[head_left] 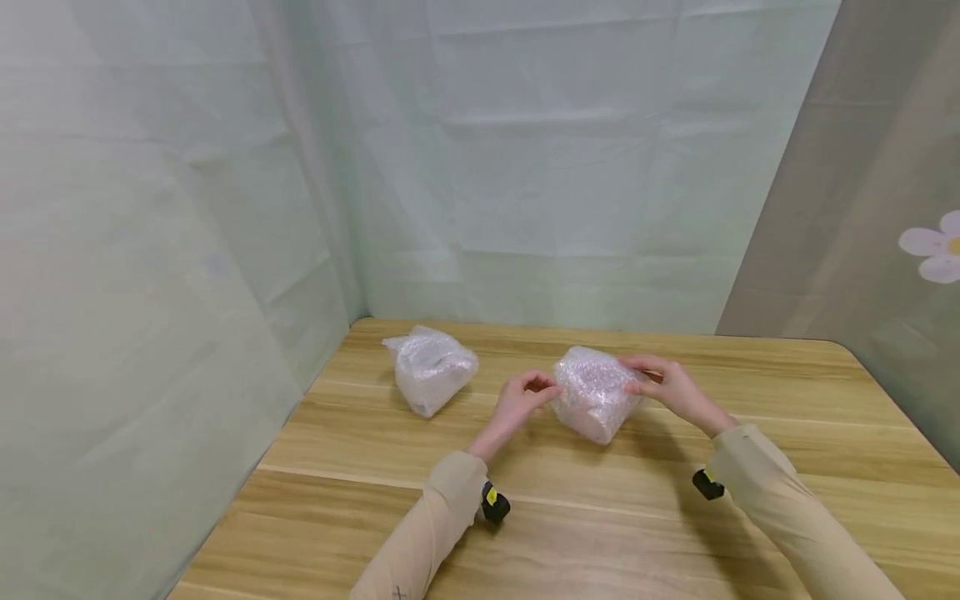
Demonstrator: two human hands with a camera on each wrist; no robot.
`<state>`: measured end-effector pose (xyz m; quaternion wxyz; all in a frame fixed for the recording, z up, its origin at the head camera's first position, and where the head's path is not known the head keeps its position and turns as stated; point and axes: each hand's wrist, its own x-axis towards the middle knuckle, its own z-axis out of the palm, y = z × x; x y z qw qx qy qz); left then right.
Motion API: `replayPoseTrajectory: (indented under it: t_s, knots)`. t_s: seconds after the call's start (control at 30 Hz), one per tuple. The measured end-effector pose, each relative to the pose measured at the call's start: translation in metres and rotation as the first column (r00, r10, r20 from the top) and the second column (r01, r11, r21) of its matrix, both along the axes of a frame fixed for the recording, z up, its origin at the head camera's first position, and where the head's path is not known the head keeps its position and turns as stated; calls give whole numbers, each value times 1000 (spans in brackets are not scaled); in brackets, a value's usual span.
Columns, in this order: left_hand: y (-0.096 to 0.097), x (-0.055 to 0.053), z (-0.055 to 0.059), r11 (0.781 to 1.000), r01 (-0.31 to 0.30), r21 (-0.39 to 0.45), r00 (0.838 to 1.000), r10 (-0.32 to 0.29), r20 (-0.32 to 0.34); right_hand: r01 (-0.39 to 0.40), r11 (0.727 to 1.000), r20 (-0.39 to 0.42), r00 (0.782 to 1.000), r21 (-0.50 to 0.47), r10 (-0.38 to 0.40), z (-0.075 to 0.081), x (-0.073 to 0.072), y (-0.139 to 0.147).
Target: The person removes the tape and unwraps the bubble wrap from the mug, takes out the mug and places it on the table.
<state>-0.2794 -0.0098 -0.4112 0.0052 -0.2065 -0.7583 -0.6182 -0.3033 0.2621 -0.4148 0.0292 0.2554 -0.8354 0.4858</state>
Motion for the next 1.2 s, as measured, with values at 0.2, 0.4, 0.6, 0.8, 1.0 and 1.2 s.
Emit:
replayPoseTrajectory:
  t_s: [0.2, 0.4, 0.6, 0.8, 1.0, 1.2]
  knots:
    - [-4, -4, -3, 999, -26, 44, 997, 29, -65, 6, 1000, -5, 1000, 9, -6, -1, 0, 1]
    - [-4, -7, -4, 997, -37, 73, 996, 42, -75, 6, 1000, -20, 1000, 5, -5, -2, -1, 2]
    - [-2, -10, -7, 995, 20, 100, 996, -11, -85, 11, 1000, -21, 1000, 16, -11, 4, 3, -2]
    - [3, -15, -10, 990, 84, 111, 995, -77, -68, 9, 1000, -22, 1000, 29, -9, 13, 10, -7]
    - [12, -15, -11, 987, 86, 135, 994, -75, -86, 15, 999, -7, 1000, 38, -15, -2, 0, 0]
    - [21, -14, -14, 989, 22, 148, 992, -3, -128, 5, 1000, -14, 1000, 27, -5, -2, 1, 1]
